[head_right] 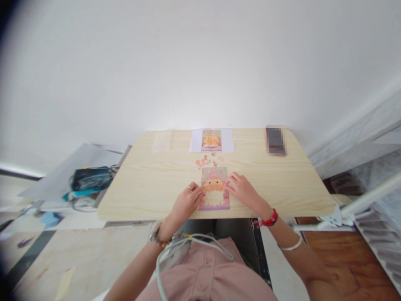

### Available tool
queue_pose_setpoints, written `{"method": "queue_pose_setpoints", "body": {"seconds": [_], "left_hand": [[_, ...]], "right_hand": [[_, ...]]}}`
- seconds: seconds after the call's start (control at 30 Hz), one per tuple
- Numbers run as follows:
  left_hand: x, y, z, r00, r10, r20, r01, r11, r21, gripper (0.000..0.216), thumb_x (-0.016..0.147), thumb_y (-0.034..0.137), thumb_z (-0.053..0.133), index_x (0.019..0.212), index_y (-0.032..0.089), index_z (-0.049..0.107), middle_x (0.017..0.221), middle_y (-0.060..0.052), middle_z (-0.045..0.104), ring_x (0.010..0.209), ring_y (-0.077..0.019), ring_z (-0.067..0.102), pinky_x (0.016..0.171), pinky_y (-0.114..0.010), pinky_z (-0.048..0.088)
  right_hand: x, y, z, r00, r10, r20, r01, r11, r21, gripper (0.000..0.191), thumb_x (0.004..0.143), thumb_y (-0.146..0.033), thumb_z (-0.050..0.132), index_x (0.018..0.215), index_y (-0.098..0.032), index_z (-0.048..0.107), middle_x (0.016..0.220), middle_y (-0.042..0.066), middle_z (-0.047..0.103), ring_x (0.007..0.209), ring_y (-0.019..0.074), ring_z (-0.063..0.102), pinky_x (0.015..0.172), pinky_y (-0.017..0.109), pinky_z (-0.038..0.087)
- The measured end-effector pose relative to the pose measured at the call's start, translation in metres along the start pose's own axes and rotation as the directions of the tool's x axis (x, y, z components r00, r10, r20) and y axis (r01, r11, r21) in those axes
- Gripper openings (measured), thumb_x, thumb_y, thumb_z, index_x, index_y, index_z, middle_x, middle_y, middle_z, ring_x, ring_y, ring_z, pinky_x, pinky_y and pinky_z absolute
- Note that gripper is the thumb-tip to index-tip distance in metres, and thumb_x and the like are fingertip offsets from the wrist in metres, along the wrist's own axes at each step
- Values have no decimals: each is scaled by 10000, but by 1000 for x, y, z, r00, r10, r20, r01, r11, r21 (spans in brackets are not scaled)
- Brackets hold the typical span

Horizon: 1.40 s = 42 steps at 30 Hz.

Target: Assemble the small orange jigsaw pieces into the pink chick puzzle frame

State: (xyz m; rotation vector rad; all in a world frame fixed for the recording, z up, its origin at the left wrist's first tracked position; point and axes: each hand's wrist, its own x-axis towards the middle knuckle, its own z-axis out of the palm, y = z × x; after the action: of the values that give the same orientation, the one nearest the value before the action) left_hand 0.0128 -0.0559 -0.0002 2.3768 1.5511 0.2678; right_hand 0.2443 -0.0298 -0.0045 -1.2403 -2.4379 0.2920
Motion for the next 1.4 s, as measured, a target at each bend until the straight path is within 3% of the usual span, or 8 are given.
{"method": "queue_pose_setpoints", "body": {"seconds": [0.13,0.27,0.47,0.63,0.8,1.0,1.2,1.4], "left_hand": [[0,10,7,995,92,37,-93,996,5,223,854,196,353,981,192,536,915,-51,512,793,-130,529,719,-244,460],[1,19,9,983,159,88,-163,986,39,253,872,210,316,1013,187,525,920,-62,510,797,-139,539,730,-259,466],[6,28,11,972,146,182,-161,984,72,280,877,218,312,1104,203,475,948,-75,499,782,-141,553,722,-273,473],[5,26,16,976,128,178,-143,987,75,285,880,216,313,1132,220,446,963,-75,502,791,-138,557,720,-263,475],[3,26,18,975,138,173,-161,979,124,292,885,206,292,1142,213,430,970,-79,514,802,-153,563,697,-267,480],[4,29,19,971,162,174,-189,971,150,271,871,147,301,1102,186,439,929,-75,532,800,-161,561,676,-269,483],[11,29,15,975,158,159,-176,979,107,225,876,185,313,972,184,515,907,-66,535,783,-147,555,686,-253,476],[12,10,5,996,86,-17,-85,996,13,269,878,217,317,1055,200,520,903,-49,538,812,-138,548,718,-240,462]], "right_hand": [[-5,-22,9,998,-44,34,47,997,-68,127,842,-234,458,798,-164,554,861,67,548,812,170,524,707,306,418],[-6,-23,20,998,-40,38,44,993,-110,143,840,-234,459,775,-153,557,866,78,555,796,174,522,701,312,413],[-7,-21,25,1000,4,-8,-5,996,-92,130,834,-219,466,794,-161,575,853,71,564,798,170,524,695,301,413],[-11,-23,29,994,74,-83,-80,994,-80,135,828,-237,487,791,-174,601,820,59,569,760,162,521,675,292,408],[-18,-31,32,988,56,-145,-82,980,-182,208,849,-207,441,738,-169,613,781,66,575,734,163,504,696,301,384],[-26,-46,29,999,6,-52,-23,941,-337,225,846,-108,384,854,-144,606,806,98,579,776,186,507,704,319,363],[-17,-36,21,990,98,-102,-114,980,-165,224,857,-183,402,808,-162,619,808,72,574,738,164,515,692,295,389],[19,3,4,984,147,-100,-145,989,21,208,837,-180,436,764,-175,630,791,46,562,741,140,530,686,255,413]]}}
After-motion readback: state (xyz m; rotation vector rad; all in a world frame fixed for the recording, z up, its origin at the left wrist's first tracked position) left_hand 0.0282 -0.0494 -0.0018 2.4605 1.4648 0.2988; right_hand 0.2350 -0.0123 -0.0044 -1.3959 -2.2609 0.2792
